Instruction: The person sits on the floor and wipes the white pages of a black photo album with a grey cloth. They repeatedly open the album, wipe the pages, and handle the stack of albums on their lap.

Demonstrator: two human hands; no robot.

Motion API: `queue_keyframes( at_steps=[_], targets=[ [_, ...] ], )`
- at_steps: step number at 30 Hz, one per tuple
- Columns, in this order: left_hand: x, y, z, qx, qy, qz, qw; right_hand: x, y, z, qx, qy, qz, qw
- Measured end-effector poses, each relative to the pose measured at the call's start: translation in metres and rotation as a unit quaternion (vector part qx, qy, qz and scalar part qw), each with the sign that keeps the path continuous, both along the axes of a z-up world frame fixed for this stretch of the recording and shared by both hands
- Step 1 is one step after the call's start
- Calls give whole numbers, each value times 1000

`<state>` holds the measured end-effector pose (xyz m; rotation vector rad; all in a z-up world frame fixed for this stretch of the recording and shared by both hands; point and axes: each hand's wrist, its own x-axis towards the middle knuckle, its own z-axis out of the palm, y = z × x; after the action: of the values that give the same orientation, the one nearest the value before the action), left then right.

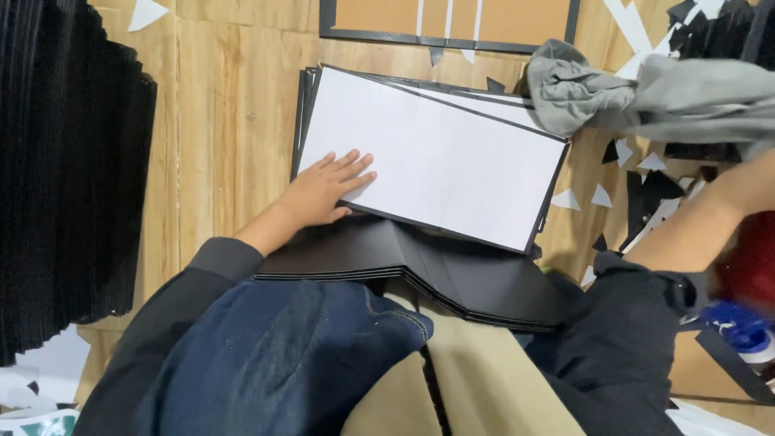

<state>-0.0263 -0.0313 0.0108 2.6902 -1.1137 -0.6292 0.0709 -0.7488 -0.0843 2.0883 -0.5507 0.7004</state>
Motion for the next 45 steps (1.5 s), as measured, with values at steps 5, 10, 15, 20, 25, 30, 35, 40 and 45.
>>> queue_keyframes(
  at_steps=[5, 10, 15, 20, 25, 30, 35, 40, 45],
  targets=[
    [0, -3, 7, 33, 24, 27, 999, -4, 228, 93, 284, -45, 312, 905],
    [1, -3, 7, 34, 34, 34, 998, -22, 343, 41, 536, 157, 477, 679],
    [4, -3, 13, 41, 60, 37, 997, -57, 388, 61, 500, 458, 438, 590],
    [3, -5, 16, 52, 65, 30, 996, -69, 375, 67, 397, 377, 550, 630],
    [4, -5, 16, 46, 44, 28, 998, -61, 355, 30, 255, 271, 649, 664],
    [7, -2, 14, 37, 36, 31, 998, -59, 365, 28, 286, 263, 673, 629],
    [3, -5, 11, 34, 33, 32, 998, -25, 368, 19, 301, 232, 624, 682],
    [0, -6, 13, 37, 41, 54, 997, -26, 383, 17, 385, 205, 570, 696],
    [1, -7, 15, 37, 50, 58, 996, -57, 409, 29, 414, 243, 582, 656]
  ],
)
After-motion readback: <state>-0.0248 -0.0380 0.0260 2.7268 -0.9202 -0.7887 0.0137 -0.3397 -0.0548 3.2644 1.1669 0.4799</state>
